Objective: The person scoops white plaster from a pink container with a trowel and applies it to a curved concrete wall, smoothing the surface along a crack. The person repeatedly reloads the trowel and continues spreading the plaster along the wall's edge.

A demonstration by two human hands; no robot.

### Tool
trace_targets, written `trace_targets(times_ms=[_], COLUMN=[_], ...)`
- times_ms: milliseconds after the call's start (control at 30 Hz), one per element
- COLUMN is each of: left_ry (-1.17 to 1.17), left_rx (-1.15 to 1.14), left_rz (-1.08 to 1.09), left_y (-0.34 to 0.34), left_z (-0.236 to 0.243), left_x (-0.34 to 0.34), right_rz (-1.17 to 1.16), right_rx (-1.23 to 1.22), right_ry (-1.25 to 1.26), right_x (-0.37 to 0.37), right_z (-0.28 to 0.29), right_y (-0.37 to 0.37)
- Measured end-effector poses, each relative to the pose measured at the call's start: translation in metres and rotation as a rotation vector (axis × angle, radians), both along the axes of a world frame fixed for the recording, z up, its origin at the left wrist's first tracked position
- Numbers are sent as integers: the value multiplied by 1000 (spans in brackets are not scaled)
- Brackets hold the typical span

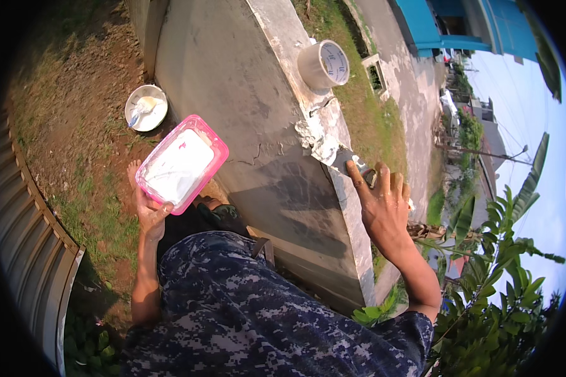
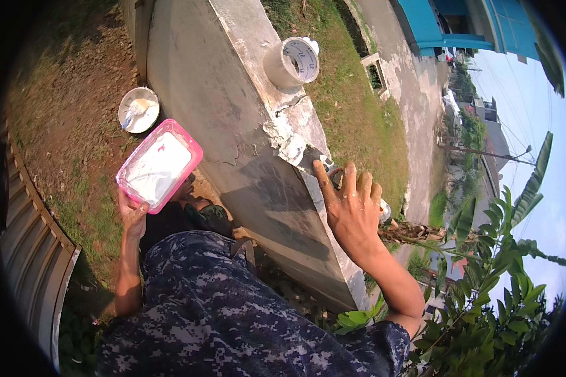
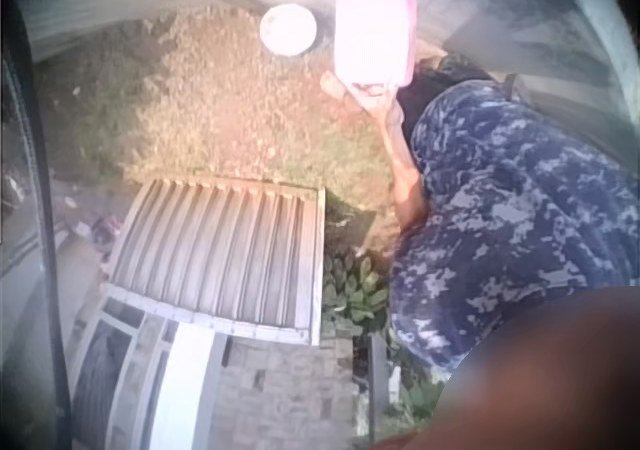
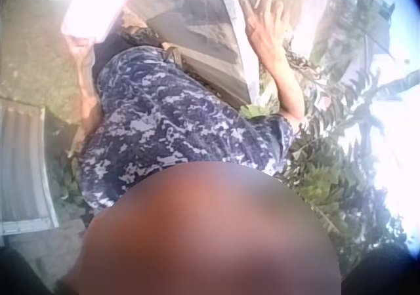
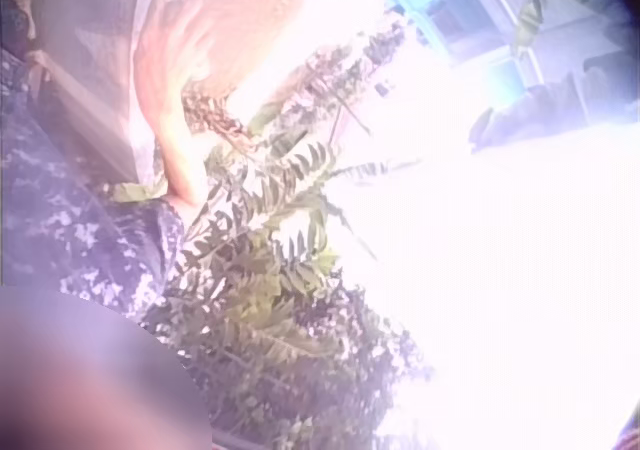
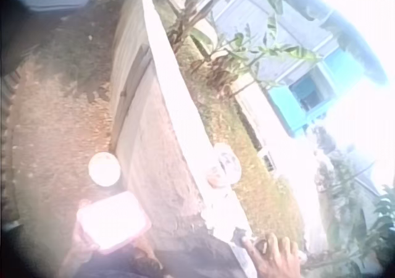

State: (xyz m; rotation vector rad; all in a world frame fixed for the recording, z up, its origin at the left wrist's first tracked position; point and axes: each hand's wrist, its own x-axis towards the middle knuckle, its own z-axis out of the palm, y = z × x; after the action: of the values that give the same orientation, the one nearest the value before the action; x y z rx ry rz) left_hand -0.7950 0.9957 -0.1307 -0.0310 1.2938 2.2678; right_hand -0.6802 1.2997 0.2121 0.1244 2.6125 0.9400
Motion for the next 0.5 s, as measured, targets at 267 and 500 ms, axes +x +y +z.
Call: trace_targets(times_ms=[267, 500], left_ry=[-1, -9], left_rx=[-32, 22], left_rz=[-139, -239], left_y=[0, -7], left_z=[14, 25], left_x=[-42, -79], right_rz=[-292, -400], right_rx=[-61, 39], right_ry=[30, -18], right_x=[21, 26], right_z=[-22, -5], right_y=[-11, -38])
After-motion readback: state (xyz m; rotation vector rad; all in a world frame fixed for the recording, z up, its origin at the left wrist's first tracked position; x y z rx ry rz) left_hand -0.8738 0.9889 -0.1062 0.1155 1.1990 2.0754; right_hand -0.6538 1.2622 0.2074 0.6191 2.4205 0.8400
